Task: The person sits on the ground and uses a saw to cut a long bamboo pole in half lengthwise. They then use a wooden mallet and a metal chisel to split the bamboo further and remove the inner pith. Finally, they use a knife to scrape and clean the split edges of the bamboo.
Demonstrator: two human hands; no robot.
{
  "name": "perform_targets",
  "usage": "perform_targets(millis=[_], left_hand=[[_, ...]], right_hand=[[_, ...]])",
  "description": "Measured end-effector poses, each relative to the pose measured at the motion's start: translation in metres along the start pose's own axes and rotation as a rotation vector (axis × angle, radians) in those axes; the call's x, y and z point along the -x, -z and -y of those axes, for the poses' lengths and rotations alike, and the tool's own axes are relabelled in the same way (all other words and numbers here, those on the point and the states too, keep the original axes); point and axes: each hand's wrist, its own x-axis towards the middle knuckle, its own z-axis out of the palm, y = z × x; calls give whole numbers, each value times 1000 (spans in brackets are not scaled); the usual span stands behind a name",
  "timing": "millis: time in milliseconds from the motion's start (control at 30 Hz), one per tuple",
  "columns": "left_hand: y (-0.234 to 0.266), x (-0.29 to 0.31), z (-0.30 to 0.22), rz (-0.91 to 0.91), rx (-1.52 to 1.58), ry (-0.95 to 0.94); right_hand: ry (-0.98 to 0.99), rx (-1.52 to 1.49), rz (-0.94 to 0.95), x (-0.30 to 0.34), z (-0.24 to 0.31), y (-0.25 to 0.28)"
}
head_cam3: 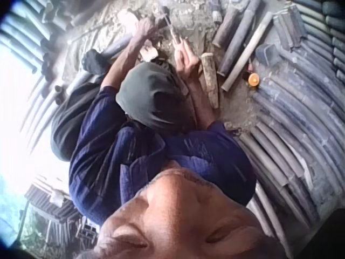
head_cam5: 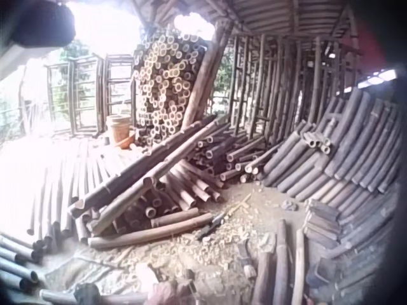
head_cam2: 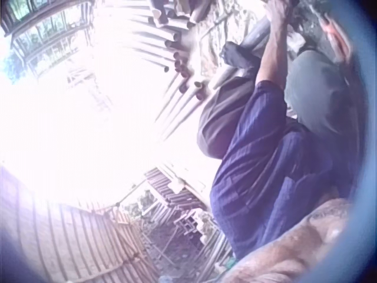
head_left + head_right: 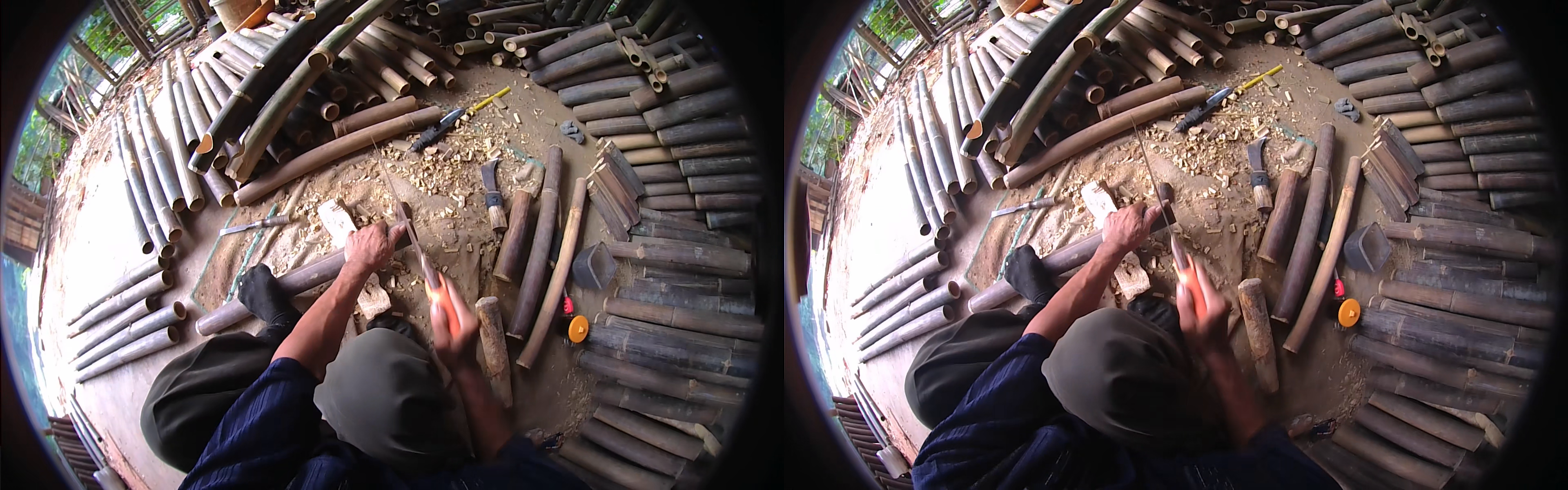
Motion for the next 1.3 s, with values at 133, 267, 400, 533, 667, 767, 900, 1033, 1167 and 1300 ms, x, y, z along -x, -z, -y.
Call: perform_targets(millis=[133, 267, 400, 533, 667, 767, 900, 1033, 1167, 1300], left_hand=[[-1, -2, 7, -12, -25, -20], [3, -5, 15, 34, 7, -52], [6, 11, -5, 55, -116, -39], [5, 0, -2, 96, -177, 29], [11, -7, -5, 77, -169, 21], [3, 2, -8, 34, -161, 3], [9, 3, -5, 106, -196, 52], [6, -5, -5, 87, -176, 13], [-3, -4, -5, 17, -181, 3], [10, 0, -1, 91, -178, 55]], right_hand=[[-105, -18, 38, 30, -10, 16], [-176, -62, 117, 83, 12, 58], [-143, 33, 29, 7, 4, -5], [-171, 62, 23, 25, 2, 1], [-102, 42, 61, 108, -2, 61], [-69, 58, 56, 40, 2, 23], [-216, -47, 103, -14, 16, -5], [-195, 79, 14, 97, 36, 62], [-115, 84, 36, 50, 1, 27], [-187, 89, 73, 35, -5, 23]])
